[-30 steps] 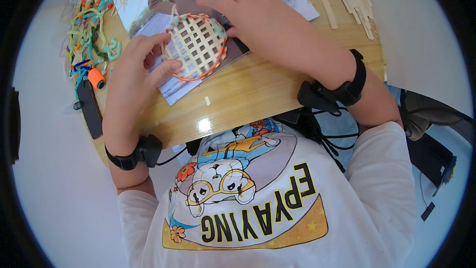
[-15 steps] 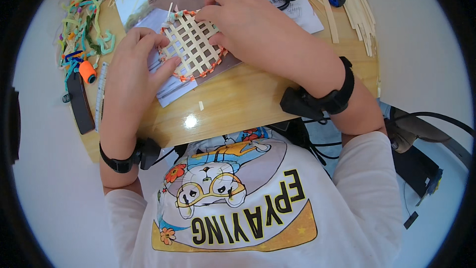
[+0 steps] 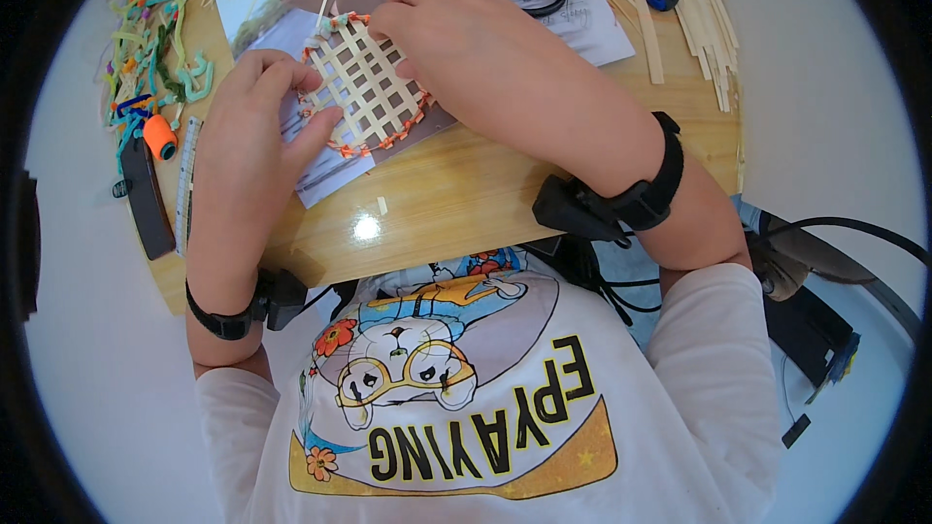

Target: The recorder weaves and glues small wooden strips into a circular lattice structure, سپس meticulously trims the excess ends with scissors.

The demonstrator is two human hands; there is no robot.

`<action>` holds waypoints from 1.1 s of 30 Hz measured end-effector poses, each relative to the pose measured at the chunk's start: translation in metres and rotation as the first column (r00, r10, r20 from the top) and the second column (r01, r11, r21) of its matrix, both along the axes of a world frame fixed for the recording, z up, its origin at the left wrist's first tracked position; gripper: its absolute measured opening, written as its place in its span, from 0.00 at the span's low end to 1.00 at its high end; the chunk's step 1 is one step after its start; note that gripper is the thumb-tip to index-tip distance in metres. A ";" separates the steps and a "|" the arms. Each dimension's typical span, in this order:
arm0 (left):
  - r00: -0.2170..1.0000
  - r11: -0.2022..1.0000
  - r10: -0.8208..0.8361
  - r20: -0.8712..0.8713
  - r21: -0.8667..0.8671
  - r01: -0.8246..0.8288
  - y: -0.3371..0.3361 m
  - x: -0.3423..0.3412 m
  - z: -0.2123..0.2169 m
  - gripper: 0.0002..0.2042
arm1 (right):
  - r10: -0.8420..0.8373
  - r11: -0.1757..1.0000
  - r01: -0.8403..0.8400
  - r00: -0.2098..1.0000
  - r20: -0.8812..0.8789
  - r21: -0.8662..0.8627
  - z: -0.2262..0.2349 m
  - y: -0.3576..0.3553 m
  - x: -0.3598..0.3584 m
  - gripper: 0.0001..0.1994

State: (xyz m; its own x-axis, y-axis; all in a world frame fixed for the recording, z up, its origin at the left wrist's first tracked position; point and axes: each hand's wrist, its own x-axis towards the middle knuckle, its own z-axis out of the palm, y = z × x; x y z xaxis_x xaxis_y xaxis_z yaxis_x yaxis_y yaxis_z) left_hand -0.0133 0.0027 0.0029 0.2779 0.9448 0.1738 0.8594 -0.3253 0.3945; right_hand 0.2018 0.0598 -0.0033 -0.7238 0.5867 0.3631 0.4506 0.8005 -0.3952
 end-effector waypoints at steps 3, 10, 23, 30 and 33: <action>1.000 1.000 -0.008 0.018 0.007 0.008 0.000 -0.001 -0.001 0.13 | -0.004 1.000 0.004 1.000 -0.027 0.017 -0.002 0.000 -0.001 0.16; 0.987 1.000 0.018 0.158 -0.025 -0.014 0.005 -0.010 -0.001 0.17 | -0.012 0.998 0.010 1.000 -0.019 -0.065 0.000 -0.001 0.000 0.19; 0.990 0.993 0.015 0.137 -0.121 0.001 0.004 -0.016 0.004 0.24 | -0.034 0.994 0.021 0.992 -0.124 -0.106 -0.009 0.002 -0.002 0.20; 0.989 0.994 0.031 0.142 -0.104 -0.016 0.001 -0.013 0.002 0.25 | -0.048 0.991 0.035 0.994 -0.099 -0.126 -0.010 0.002 -0.004 0.21; 0.991 0.992 0.044 0.124 -0.126 -0.028 0.001 -0.013 0.004 0.25 | -0.050 0.990 0.037 0.994 -0.097 -0.133 -0.010 0.002 -0.004 0.21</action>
